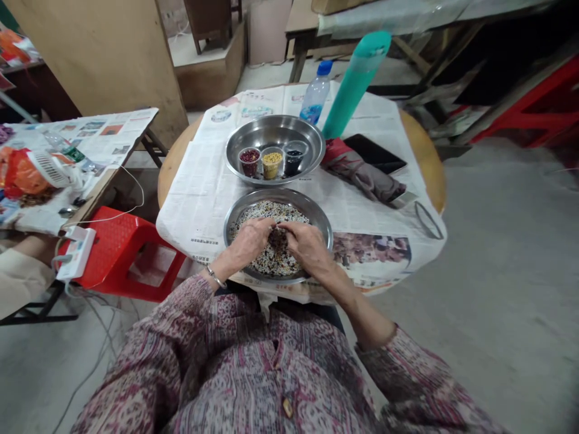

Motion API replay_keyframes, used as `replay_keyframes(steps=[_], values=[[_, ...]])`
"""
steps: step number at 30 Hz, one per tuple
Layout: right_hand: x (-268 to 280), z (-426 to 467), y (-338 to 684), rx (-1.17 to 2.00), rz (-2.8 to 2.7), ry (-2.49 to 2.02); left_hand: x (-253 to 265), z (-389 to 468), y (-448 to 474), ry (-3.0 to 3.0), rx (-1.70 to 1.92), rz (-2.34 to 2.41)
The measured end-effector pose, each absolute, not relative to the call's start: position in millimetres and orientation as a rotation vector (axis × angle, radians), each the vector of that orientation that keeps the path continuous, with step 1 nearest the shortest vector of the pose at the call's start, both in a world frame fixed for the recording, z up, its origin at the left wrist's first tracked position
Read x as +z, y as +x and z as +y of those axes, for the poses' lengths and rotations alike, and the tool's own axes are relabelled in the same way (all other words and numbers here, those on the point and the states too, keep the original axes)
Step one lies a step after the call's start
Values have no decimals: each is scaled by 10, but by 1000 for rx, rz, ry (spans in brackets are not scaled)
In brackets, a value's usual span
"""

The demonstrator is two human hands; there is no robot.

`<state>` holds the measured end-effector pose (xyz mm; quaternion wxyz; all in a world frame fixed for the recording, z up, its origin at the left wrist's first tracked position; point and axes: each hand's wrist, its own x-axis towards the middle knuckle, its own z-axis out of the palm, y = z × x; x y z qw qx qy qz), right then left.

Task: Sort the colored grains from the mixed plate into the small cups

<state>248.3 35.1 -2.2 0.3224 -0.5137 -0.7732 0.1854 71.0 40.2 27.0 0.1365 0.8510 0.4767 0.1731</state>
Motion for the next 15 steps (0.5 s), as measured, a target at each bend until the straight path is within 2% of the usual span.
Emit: replay_keyframes(steps=[5, 11, 15], values=[[8, 330, 2583, 387, -1918, -1357, 346, 516, 671, 2583, 555, 1421], [-43, 190, 2602, 319, -1802, -1384, 306, 450, 850, 2733, 232, 1164], [-34, 150, 2594, 317, -1766, -1403, 275, 426, 789, 2721, 249, 1089]])
